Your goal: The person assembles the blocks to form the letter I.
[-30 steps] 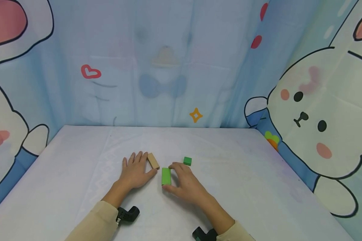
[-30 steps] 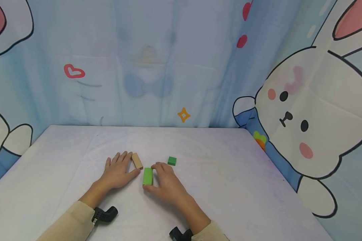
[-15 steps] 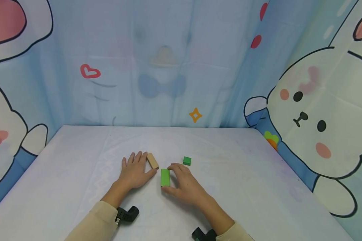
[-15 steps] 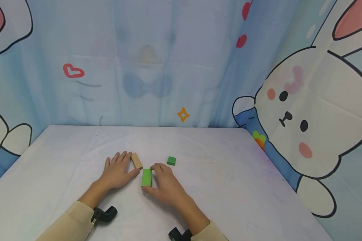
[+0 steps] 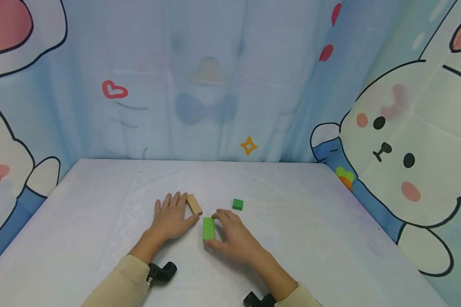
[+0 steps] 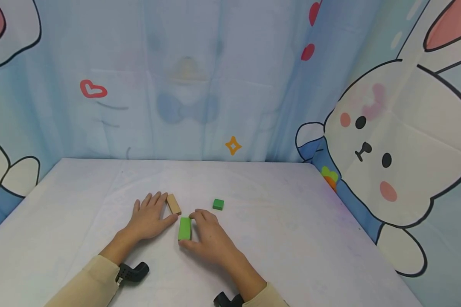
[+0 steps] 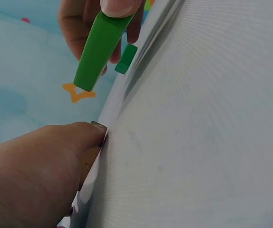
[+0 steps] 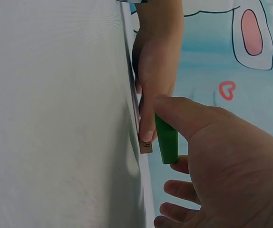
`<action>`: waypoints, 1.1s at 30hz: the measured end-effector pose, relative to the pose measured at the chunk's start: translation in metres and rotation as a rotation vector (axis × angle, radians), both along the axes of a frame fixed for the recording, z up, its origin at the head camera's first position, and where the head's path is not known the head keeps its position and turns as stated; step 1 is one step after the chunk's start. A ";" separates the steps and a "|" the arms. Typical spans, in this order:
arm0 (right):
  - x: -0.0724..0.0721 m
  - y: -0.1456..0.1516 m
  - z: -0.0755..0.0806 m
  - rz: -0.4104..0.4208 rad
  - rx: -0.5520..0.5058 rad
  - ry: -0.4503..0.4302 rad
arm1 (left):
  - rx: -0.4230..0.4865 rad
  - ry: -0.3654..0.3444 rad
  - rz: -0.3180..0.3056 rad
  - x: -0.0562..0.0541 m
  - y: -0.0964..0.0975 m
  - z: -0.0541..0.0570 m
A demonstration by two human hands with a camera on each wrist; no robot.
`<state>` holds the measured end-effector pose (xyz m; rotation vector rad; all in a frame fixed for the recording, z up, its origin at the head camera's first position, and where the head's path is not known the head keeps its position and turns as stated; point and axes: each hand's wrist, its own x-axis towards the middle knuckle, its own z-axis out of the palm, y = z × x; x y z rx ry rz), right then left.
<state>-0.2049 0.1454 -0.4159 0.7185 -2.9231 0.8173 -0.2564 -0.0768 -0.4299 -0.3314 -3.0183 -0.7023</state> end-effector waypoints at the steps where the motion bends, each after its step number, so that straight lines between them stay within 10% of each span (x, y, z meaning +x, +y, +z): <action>1: 0.000 0.000 0.000 -0.002 0.003 -0.003 | 0.000 -0.001 0.000 0.000 0.000 0.000; 33: 0.005 -0.001 0.000 0.007 0.034 -0.020 | -0.004 -0.012 -0.005 -0.001 -0.001 0.000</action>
